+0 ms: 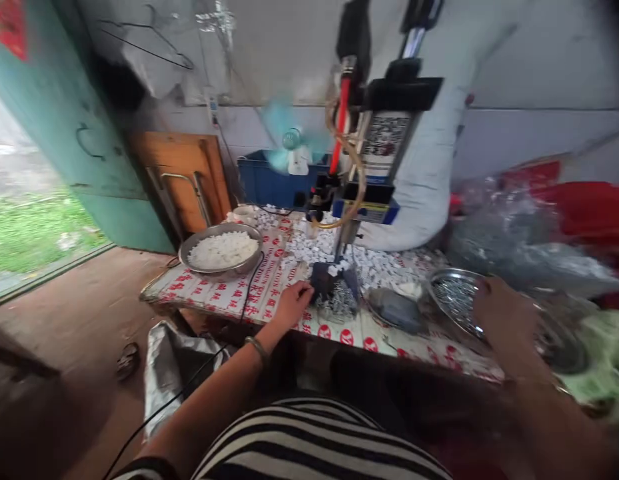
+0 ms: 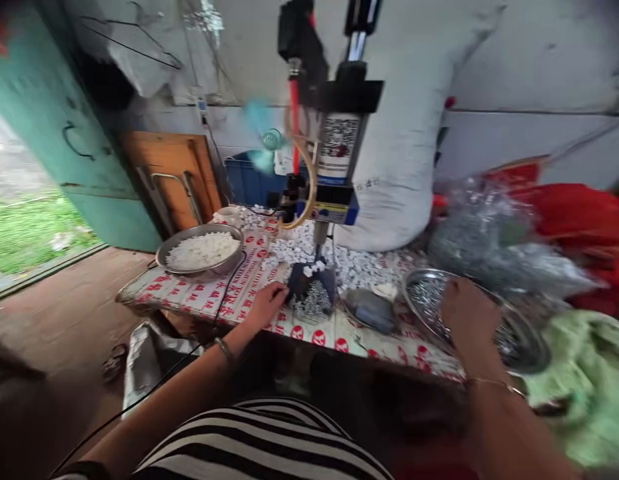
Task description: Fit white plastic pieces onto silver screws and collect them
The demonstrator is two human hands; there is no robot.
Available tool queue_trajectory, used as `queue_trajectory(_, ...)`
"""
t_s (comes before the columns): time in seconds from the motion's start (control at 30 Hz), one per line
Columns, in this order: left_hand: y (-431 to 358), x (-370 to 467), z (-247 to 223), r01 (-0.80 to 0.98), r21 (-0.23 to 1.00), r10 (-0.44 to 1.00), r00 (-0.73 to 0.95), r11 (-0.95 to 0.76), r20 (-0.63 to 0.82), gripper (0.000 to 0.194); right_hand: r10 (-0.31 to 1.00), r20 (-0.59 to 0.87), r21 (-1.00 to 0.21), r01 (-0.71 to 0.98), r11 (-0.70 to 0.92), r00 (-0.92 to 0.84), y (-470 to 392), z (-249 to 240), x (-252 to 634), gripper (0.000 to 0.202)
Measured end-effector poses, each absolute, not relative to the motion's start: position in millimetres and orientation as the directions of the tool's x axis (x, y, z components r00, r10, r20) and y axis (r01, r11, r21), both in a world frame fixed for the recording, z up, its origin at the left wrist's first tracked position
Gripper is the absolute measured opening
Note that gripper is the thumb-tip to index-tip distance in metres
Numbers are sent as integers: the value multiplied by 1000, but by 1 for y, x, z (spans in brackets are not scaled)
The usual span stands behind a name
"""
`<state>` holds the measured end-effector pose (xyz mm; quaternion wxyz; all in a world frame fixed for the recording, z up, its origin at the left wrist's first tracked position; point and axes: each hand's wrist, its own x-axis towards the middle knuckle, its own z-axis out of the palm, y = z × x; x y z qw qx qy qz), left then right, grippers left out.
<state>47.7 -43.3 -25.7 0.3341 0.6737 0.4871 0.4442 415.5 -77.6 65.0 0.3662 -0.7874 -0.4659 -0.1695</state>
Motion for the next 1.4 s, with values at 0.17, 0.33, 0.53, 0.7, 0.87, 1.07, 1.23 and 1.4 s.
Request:
queue_trajectory(0.17,-43,48,-22,249,938,969,113,-241,219,19,601,687,-491,870,-32,410,-103,61,365,28)
queue_trajectory(0.33,-62,55,-1,63,993,992,80,-104,99,20,816,503,-816,467,340,285,-116,36,256,28)
queue_trajectory(0.53,-92,77,29,-17,1000,967,254,-15,19,23,881,446,-852,376,364,158,-111,26,218,23)
queue_trajectory(0.7,-92,87,27,21,996,961,268,-82,73,23,868,482,-794,480,374,121,-116,26,220,19)
queue_trajectory(0.87,-89,91,26,53,991,955,278,-121,101,24,831,499,-807,481,341,247,-117,26,223,21)
queue_trajectory(1.07,-89,94,31,-2,997,952,296,-77,74,23,830,542,-714,595,371,134,-113,26,221,21)
queue_trajectory(1.23,-90,92,34,-118,981,916,388,155,-98,24,808,589,-631,609,480,-27,-113,25,225,22)
queue_trajectory(1.4,-39,56,39,432,846,905,407,-312,126,22,871,470,-782,526,333,147,-118,12,244,24)
